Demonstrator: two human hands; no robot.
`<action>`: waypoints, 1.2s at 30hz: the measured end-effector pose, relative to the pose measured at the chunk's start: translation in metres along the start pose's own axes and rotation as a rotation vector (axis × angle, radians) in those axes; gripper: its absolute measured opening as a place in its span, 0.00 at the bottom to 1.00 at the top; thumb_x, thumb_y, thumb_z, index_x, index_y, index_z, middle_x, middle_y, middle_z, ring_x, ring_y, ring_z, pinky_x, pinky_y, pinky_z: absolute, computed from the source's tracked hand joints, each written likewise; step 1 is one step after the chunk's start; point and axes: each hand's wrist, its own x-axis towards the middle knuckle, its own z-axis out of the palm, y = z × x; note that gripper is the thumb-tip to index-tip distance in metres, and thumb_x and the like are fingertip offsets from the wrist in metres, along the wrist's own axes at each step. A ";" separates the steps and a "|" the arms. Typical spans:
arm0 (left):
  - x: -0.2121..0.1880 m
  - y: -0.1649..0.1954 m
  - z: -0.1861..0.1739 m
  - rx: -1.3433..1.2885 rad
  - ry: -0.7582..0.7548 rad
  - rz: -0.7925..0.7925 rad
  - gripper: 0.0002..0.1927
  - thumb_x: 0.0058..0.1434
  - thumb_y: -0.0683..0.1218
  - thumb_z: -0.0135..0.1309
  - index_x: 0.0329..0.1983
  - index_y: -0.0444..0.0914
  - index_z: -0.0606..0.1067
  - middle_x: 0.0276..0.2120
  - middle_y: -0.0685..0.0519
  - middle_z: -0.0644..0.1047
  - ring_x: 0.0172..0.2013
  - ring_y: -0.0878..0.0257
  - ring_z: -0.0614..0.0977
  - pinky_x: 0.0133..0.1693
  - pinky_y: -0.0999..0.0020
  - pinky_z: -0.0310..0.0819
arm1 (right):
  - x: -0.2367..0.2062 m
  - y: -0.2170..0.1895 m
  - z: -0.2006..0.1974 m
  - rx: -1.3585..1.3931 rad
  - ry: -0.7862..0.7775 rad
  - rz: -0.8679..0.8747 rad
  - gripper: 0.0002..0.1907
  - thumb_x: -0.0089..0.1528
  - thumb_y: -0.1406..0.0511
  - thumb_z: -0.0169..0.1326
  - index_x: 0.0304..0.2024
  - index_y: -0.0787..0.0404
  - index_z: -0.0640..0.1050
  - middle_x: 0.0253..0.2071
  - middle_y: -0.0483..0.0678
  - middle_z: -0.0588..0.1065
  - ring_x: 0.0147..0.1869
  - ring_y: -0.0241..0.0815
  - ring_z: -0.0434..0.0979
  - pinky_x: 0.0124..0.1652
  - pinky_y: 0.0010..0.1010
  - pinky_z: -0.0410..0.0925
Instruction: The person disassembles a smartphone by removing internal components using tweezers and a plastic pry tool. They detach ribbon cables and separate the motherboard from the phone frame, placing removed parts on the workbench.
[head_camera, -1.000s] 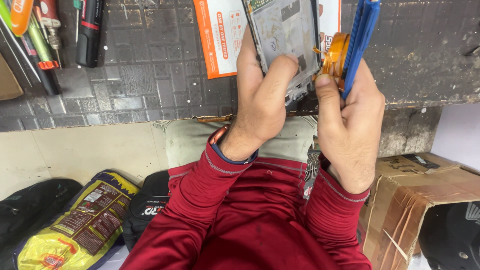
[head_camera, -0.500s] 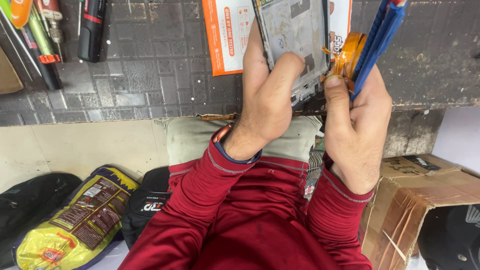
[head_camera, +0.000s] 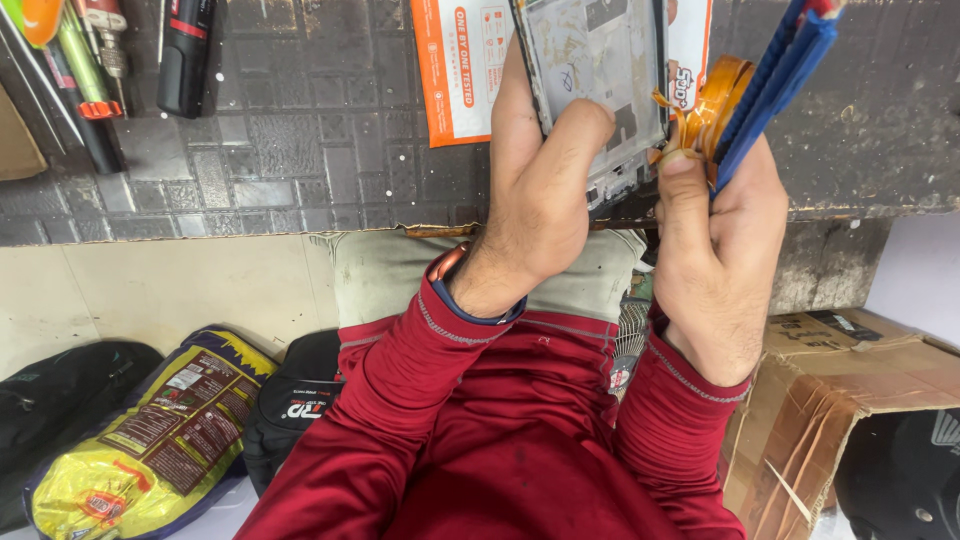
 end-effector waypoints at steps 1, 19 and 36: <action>0.000 -0.001 -0.001 0.086 -0.012 0.037 0.04 0.72 0.35 0.45 0.46 0.30 0.70 0.59 0.45 0.65 0.53 0.56 0.71 0.59 0.70 0.65 | 0.000 0.000 0.000 0.001 0.004 0.008 0.12 0.80 0.62 0.49 0.57 0.66 0.71 0.38 0.38 0.69 0.35 0.25 0.63 0.35 0.17 0.59; -0.003 -0.003 -0.003 0.232 -0.024 0.128 0.03 0.69 0.35 0.48 0.38 0.30 0.68 0.58 0.41 0.64 0.50 0.51 0.70 0.57 0.67 0.67 | 0.001 0.000 -0.004 0.064 0.003 0.083 0.11 0.80 0.62 0.50 0.50 0.65 0.71 0.34 0.40 0.69 0.31 0.26 0.64 0.31 0.18 0.60; 0.007 0.010 -0.002 0.169 -0.032 0.057 0.02 0.68 0.35 0.47 0.39 0.28 0.68 0.56 0.40 0.65 0.49 0.51 0.70 0.57 0.65 0.68 | 0.003 -0.002 -0.008 -0.003 -0.039 0.058 0.08 0.80 0.65 0.47 0.50 0.65 0.71 0.35 0.41 0.71 0.31 0.27 0.67 0.33 0.20 0.62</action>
